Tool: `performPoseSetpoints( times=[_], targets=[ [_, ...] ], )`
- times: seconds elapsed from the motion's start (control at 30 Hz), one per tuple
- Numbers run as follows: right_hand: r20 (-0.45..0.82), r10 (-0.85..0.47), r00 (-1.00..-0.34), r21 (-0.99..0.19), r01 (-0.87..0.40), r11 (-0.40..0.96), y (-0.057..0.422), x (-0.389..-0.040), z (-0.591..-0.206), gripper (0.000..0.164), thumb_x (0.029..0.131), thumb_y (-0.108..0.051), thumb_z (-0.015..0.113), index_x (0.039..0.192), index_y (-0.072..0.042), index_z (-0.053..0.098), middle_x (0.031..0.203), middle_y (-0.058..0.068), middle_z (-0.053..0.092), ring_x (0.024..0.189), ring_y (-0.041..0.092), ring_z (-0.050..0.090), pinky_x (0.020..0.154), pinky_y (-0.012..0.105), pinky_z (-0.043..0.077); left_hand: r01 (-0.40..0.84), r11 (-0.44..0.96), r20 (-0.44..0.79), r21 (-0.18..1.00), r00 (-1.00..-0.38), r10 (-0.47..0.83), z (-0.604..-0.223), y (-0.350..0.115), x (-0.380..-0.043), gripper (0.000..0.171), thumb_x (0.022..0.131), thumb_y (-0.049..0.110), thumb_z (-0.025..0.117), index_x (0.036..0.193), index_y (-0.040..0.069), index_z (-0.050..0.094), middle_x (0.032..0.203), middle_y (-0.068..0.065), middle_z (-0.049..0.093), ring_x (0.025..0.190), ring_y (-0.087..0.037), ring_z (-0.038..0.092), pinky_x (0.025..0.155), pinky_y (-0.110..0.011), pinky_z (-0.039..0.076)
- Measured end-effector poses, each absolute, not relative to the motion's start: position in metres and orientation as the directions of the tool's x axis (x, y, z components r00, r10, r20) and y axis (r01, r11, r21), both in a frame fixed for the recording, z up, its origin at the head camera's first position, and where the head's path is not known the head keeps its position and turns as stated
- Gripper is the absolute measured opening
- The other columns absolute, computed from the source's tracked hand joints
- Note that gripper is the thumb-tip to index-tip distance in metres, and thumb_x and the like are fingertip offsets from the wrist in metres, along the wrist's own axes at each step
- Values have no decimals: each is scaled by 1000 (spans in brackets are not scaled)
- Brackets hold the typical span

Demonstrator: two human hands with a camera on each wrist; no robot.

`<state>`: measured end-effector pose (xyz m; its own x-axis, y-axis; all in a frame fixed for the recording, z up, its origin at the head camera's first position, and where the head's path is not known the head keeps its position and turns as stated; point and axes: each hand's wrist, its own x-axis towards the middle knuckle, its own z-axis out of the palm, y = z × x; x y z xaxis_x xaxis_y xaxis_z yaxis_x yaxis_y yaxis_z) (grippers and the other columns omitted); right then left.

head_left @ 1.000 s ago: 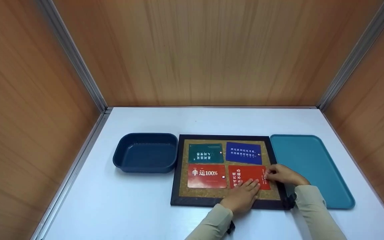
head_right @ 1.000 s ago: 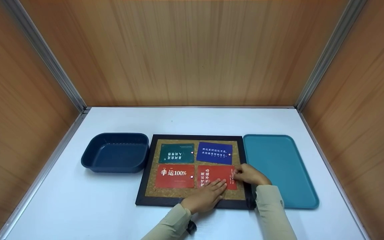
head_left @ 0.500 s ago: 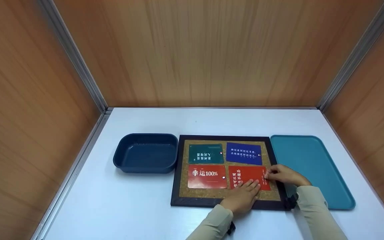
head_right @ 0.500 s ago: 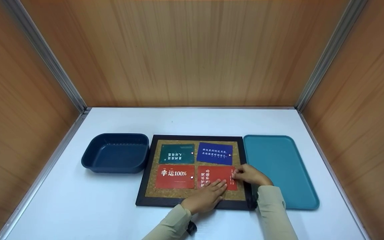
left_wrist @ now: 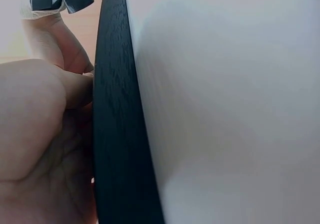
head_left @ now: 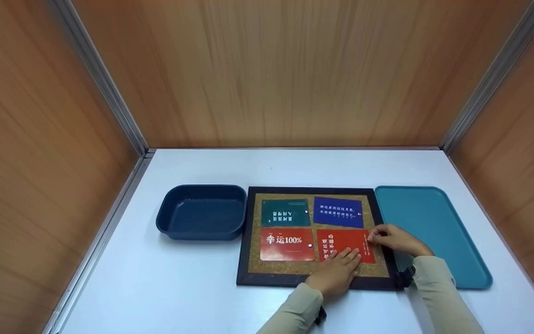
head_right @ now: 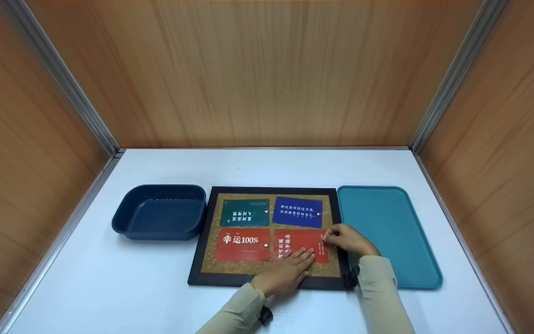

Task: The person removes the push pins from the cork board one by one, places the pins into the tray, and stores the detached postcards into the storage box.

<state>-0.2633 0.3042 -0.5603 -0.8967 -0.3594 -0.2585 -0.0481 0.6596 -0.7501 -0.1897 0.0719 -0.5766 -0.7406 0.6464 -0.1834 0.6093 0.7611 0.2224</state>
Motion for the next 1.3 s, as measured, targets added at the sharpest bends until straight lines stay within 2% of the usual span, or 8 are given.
performPoseSetpoints(
  times=[0.4, 0.73, 1.0, 1.3],
  targets=[
    [-174, -358, -917, -773, -98, 627, 314, -266, -556, 26, 98, -22, 55, 99, 1, 66, 104, 14, 66, 89, 14, 56, 78, 25, 48, 626, 757, -160, 189, -741, 653, -576, 71, -190, 49, 105, 40, 27, 152, 29, 25, 158, 17, 19, 147, -3, 16, 120, -29, 20],
    [-181, -272, -945, -765, -38, 643, 329, -266, -554, 29, 99, -28, 55, 102, -1, 66, 104, 11, 65, 88, 15, 53, 79, 27, 47, 624, 756, -146, 199, -744, 652, -576, 70, -188, 48, 105, 39, 28, 152, 29, 27, 158, 16, 21, 147, -4, 17, 120, -29, 20],
    [-167, -207, -964, -761, -8, 649, 343, -262, -548, 38, 98, -33, 55, 109, 3, 64, 105, 17, 64, 81, 12, 49, 68, 24, 43, 620, 757, -172, 206, -739, 652, -576, 70, -189, 49, 105, 41, 26, 153, 30, 23, 159, 18, 17, 147, -3, 14, 121, -29, 18],
    [-148, -153, -977, -753, 12, 658, 354, -259, -546, 40, 97, -35, 56, 108, 2, 63, 104, 17, 62, 84, 14, 49, 70, 24, 43, 612, 759, -161, 223, -744, 648, -576, 70, -188, 49, 105, 40, 27, 152, 31, 24, 158, 18, 18, 147, -3, 15, 121, -29, 18]
  ],
)
